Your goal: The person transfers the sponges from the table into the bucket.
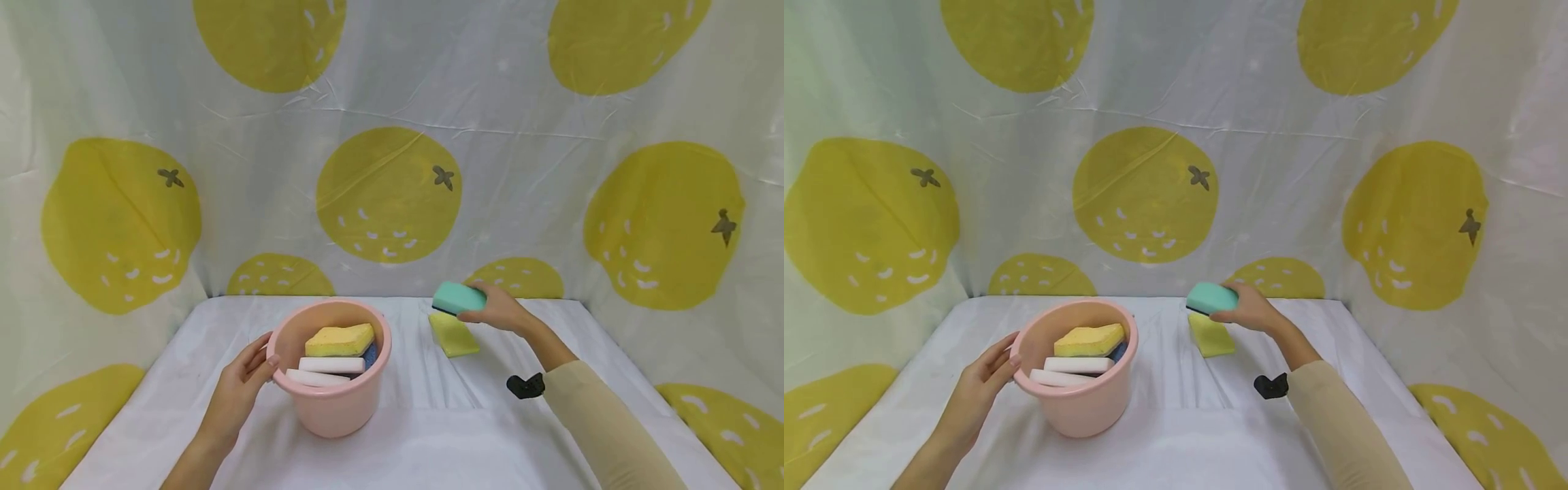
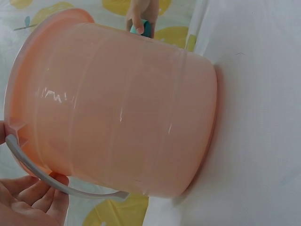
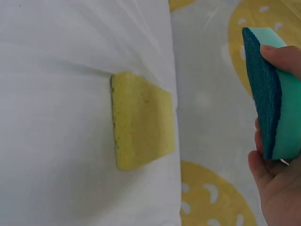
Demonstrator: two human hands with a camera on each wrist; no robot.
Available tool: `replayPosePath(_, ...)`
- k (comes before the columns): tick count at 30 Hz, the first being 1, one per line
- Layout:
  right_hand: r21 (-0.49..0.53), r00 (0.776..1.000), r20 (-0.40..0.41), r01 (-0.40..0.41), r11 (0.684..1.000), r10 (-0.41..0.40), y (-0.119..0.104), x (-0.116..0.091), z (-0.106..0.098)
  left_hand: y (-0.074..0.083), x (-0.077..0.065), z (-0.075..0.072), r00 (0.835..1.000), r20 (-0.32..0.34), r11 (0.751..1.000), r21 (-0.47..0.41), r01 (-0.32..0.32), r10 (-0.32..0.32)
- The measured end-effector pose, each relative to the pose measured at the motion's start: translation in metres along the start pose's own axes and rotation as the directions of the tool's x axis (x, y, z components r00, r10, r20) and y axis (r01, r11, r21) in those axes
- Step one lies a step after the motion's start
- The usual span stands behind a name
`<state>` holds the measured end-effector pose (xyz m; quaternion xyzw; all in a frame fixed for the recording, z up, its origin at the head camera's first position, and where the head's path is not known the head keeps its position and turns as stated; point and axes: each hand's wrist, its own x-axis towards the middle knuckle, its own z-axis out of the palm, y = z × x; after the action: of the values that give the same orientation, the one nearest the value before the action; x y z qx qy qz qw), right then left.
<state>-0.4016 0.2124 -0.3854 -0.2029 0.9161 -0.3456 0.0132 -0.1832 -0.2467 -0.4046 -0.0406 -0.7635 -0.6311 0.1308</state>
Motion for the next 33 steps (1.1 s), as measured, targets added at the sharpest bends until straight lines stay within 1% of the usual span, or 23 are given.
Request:
replayPosePath(6, 0.002, 0.996, 0.037, 0.079, 0.997, -0.079, -0.027, 0.009, 0.003, -0.002, -0.001, 0.001, 1.000, 0.000, 1.000, 0.007, -0.011, 0.011)
replayPosePath(12, -0.019, 0.990, 0.051, 0.135, 0.991, -0.134, -0.057, 0.015, 0.005, -0.004, 0.000, 0.002, 1.000, 0.011, 1.000, 0.013, -0.014, 0.014)
replayPosePath(15, -0.010, 0.984, 0.061, 0.171, 0.985, -0.170, -0.074, 0.018, 0.008, -0.003, 0.001, 0.001, 1.000, 0.007, 1.000, 0.020, -0.023, 0.023)
replayPosePath(25, 0.038, 0.945, 0.117, 0.304, 0.952, -0.306, -0.117, 0.029, 0.027, 0.003, 0.000, 0.000, 1.000, 0.003, 1.000, 0.015, 0.007, -0.008)
replayPosePath(31, 0.019, 0.908, 0.149, 0.394, 0.919, -0.392, -0.143, 0.034, 0.033, 0.003, 0.001, -0.001, 1.000, 0.001, 1.000, 0.021, -0.002, 0.002)
replayPosePath(33, 0.019, 0.894, 0.167, 0.419, 0.908, -0.416, -0.152, 0.035, 0.036, 0.004, 0.002, 0.000, 1.000, 0.000, 1.000, 0.010, -0.001, 0.001)
